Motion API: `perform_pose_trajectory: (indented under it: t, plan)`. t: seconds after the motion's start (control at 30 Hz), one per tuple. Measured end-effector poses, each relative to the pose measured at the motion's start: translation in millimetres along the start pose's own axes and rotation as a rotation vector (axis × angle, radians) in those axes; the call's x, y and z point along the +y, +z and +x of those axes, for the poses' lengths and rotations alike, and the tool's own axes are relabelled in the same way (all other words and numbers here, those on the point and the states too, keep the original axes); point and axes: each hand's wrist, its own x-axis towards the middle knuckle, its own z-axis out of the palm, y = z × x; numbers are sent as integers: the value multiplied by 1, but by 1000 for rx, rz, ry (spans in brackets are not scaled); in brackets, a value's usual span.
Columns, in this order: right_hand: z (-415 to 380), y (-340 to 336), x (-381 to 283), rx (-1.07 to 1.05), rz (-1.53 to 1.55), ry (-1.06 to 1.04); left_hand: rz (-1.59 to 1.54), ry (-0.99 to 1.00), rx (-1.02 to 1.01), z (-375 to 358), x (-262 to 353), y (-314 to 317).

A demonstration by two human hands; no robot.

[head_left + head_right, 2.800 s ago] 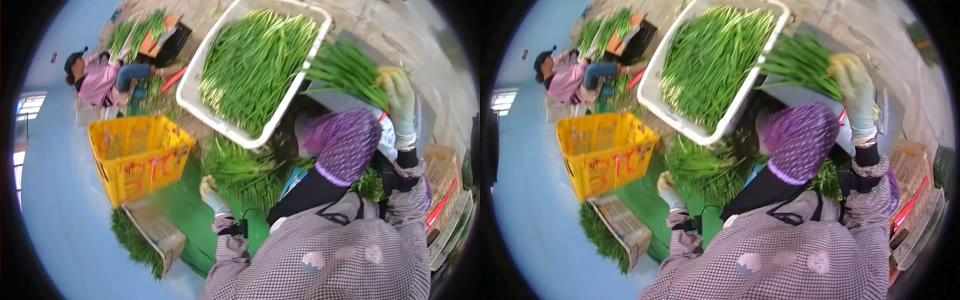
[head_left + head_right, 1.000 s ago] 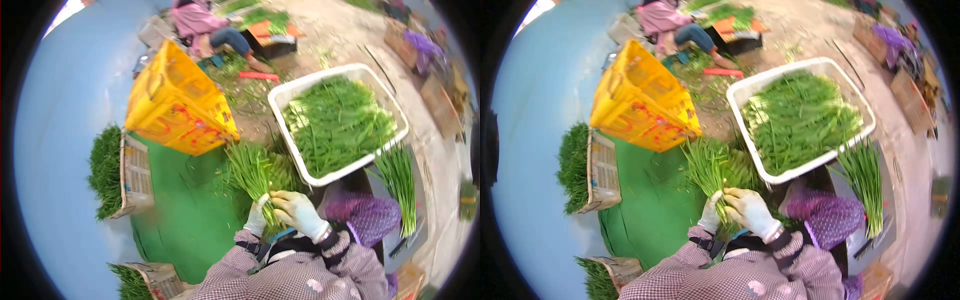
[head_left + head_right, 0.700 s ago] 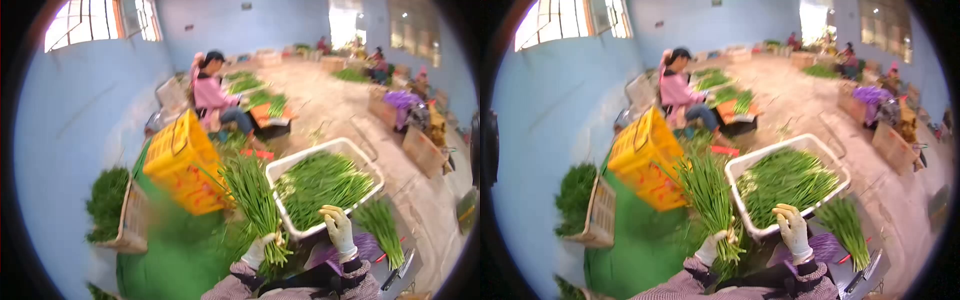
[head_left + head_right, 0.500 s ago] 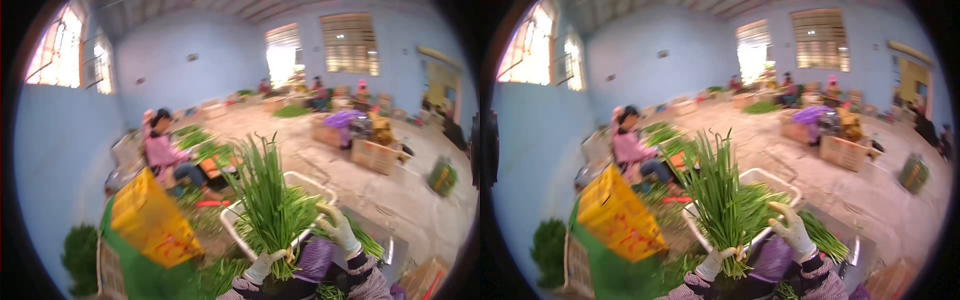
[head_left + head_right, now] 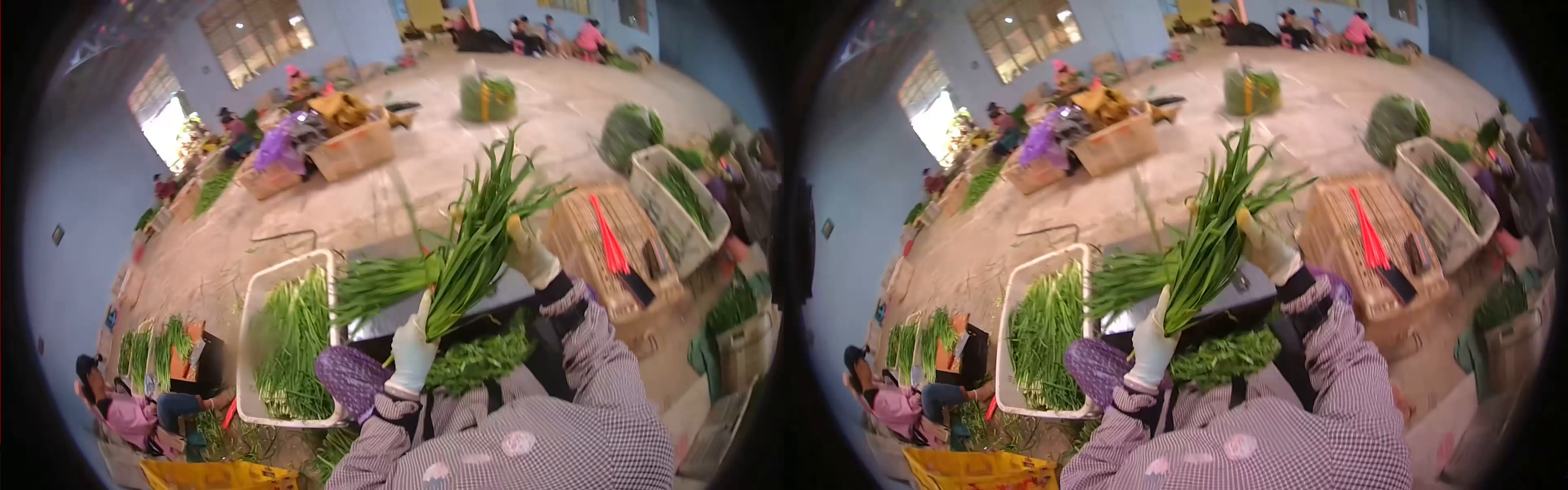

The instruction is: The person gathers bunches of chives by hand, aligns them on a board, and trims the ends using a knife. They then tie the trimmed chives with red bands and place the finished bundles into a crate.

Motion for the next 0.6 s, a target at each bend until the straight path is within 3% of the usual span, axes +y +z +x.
perform_pose_trajectory:
  t: [0.03, 0.07, 0.1, 0.13, 0.2, 0.27, 0.3, 0.33, 0.37, 0.4, 0.47, 0.5, 0.53, 0.6]
  plan:
    - [-12, -7, 0, 127, -59, 4, 36, -3, -38, -3, 7, 9]
    - [-21, -5, -1, 246, -122, 10, 6, 120, 57, -7, 6, 23]
    - [-26, -4, -6, 269, -207, 64, -73, 186, 20, -10, 2, 36]
    - [-26, 7, -11, 285, -292, 117, -133, 175, -146, -12, -2, 47]
    - [-33, 18, 0, 200, -92, -14, -37, 255, -311, -18, 1, 44]
    - [-38, 3, 11, 82, -569, 48, -121, 332, -447, -12, -45, 45]
    - [-54, 5, 29, 176, -463, 190, -116, 64, -756, 6, -52, -3]
    - [-60, 9, 40, 257, -368, 303, -104, 28, -773, 16, -50, -26]
    - [-66, 7, 35, 111, -330, 233, -170, -85, -691, 17, -48, -45]
    - [-76, 2, 49, 265, -39, 99, -253, -34, -565, 19, -45, -57]
    - [-74, -4, 58, 275, -368, 329, -422, -188, -414, 25, -19, -68]
    - [-79, -16, 77, 364, -674, 478, -477, -109, -269, 29, -2, -68]
    - [-88, -30, 92, 275, -664, 402, -561, -21, -155, 30, 14, -64]
    - [-77, 26, 67, 407, -410, 351, -588, 143, -117, 26, 31, -40]
